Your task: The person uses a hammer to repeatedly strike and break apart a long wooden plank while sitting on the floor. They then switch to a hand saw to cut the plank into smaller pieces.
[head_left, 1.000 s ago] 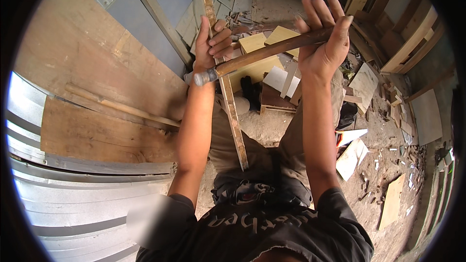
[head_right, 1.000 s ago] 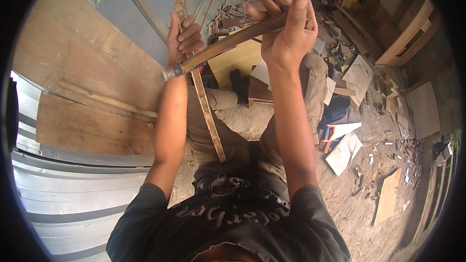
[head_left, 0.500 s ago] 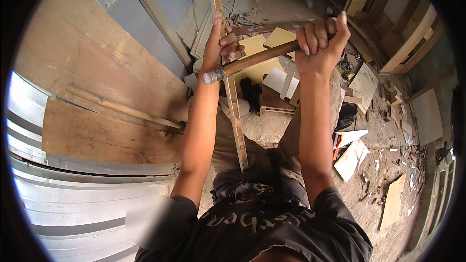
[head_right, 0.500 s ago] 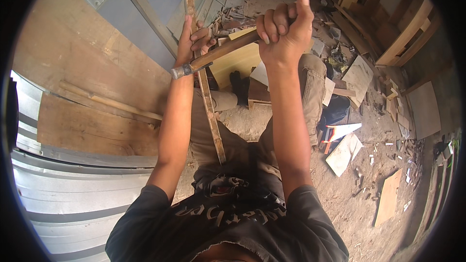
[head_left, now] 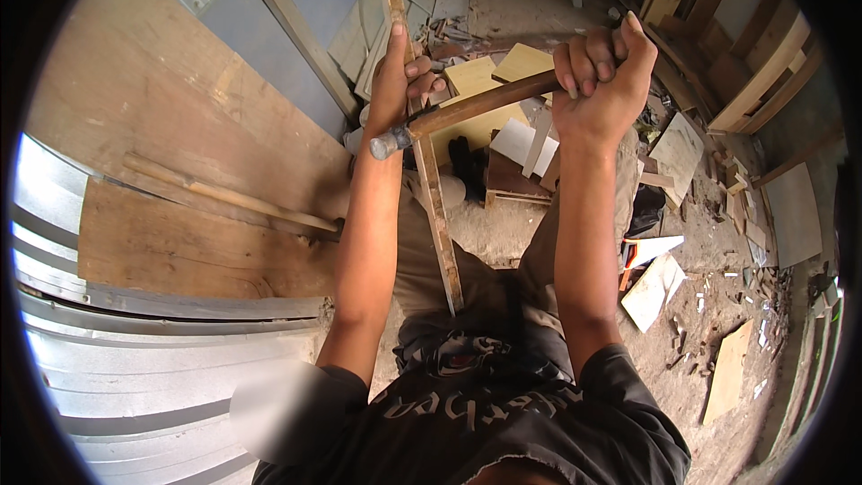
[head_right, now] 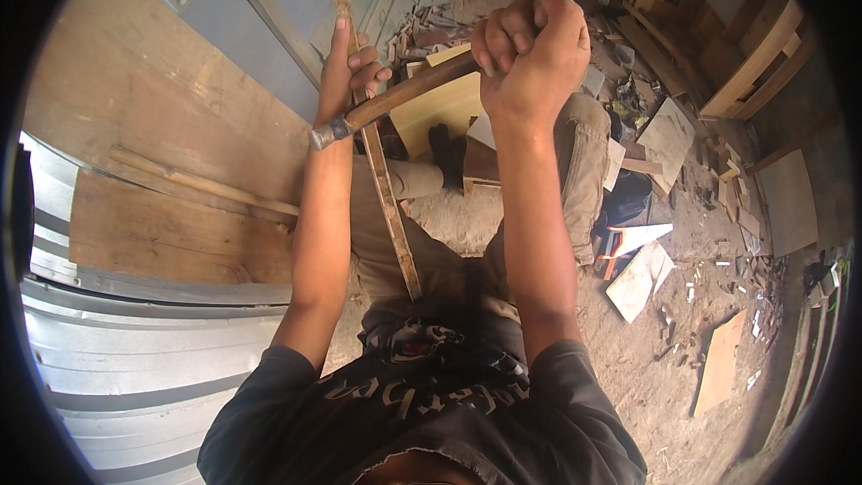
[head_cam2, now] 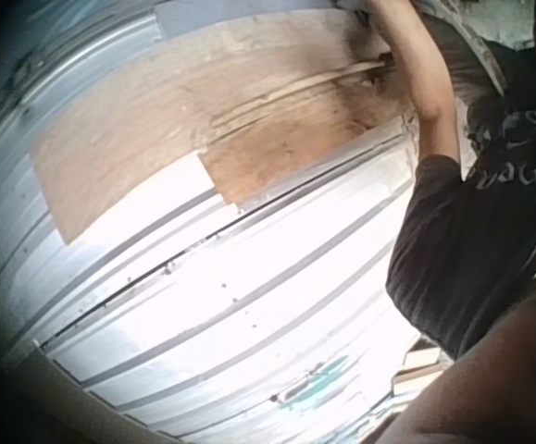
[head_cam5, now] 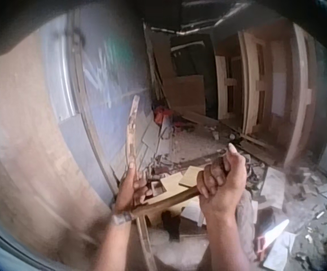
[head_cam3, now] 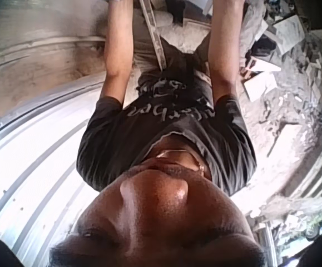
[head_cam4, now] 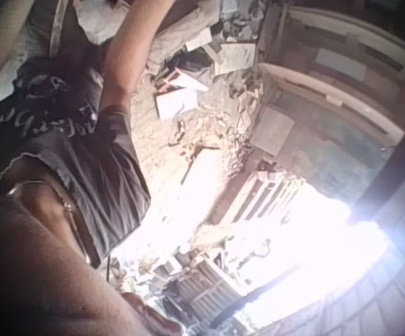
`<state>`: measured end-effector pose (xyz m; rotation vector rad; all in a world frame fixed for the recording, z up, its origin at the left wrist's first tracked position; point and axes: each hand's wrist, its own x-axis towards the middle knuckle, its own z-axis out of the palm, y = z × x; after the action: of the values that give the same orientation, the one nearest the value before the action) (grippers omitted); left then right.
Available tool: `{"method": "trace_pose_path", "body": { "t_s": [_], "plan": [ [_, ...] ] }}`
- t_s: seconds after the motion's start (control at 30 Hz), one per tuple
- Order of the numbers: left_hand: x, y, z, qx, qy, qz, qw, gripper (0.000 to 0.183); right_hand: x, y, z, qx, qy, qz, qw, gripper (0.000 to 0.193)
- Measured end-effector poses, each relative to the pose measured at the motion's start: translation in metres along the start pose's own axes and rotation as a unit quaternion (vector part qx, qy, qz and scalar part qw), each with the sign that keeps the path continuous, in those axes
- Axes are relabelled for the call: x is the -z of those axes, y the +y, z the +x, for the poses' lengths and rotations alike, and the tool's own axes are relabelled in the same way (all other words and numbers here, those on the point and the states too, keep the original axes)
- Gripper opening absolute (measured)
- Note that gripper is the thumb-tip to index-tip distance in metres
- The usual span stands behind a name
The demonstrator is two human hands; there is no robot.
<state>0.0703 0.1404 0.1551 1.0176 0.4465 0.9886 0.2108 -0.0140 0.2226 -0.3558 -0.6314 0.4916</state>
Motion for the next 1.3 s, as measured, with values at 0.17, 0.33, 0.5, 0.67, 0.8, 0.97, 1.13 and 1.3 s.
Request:
{"method": "trace_pose_path", "body": {
  "t_s": [0.17, 0.33, 0.5, 0.67, 0.8, 0.97, 1.13, 1.3],
  "plan": [
    [-0.005, 0.004, -0.004, -0.003, 0.007, -0.008, 1.0, 0.049, 0.0, -0.003, 0.0, -0.008, 0.016, 0.017, 1.0, 0.031],
    [-0.014, 0.008, -0.006, -0.001, -0.011, 0.022, 1.0, 0.051, 0.004, -0.009, 0.006, -0.01, 0.041, 0.011, 0.999, 0.029],
    [-0.006, 0.002, -0.003, 0.003, -0.008, 0.035, 0.999, 0.051, 0.0, -0.007, 0.002, -0.009, 0.047, -0.004, 0.999, 0.031],
    [-0.004, -0.008, 0.006, -0.031, 0.051, 0.176, 0.983, 0.05, -0.009, -0.008, -0.006, 0.013, 0.021, -0.073, 0.997, 0.032],
    [0.005, -0.02, 0.017, -0.001, 0.149, 0.161, 0.976, 0.06, -0.003, 0.006, -0.036, 0.243, -0.127, -0.435, 0.857, 0.024],
    [0.04, -0.016, 0.019, 0.008, 0.047, 0.008, 0.999, 0.049, 0.05, -0.037, -0.018, -0.042, -0.06, -0.031, 0.997, 0.032],
    [0.033, 0.001, 0.012, -0.004, 0.004, -0.054, 0.999, 0.054, 0.072, -0.028, -0.041, -0.165, -0.101, -0.095, 0.976, 0.029],
    [0.051, 0.037, 0.021, 0.04, -0.021, -0.075, 0.996, 0.061, 0.105, -0.004, -0.076, -0.365, -0.04, 0.03, 0.93, 0.023]
  ]
}}
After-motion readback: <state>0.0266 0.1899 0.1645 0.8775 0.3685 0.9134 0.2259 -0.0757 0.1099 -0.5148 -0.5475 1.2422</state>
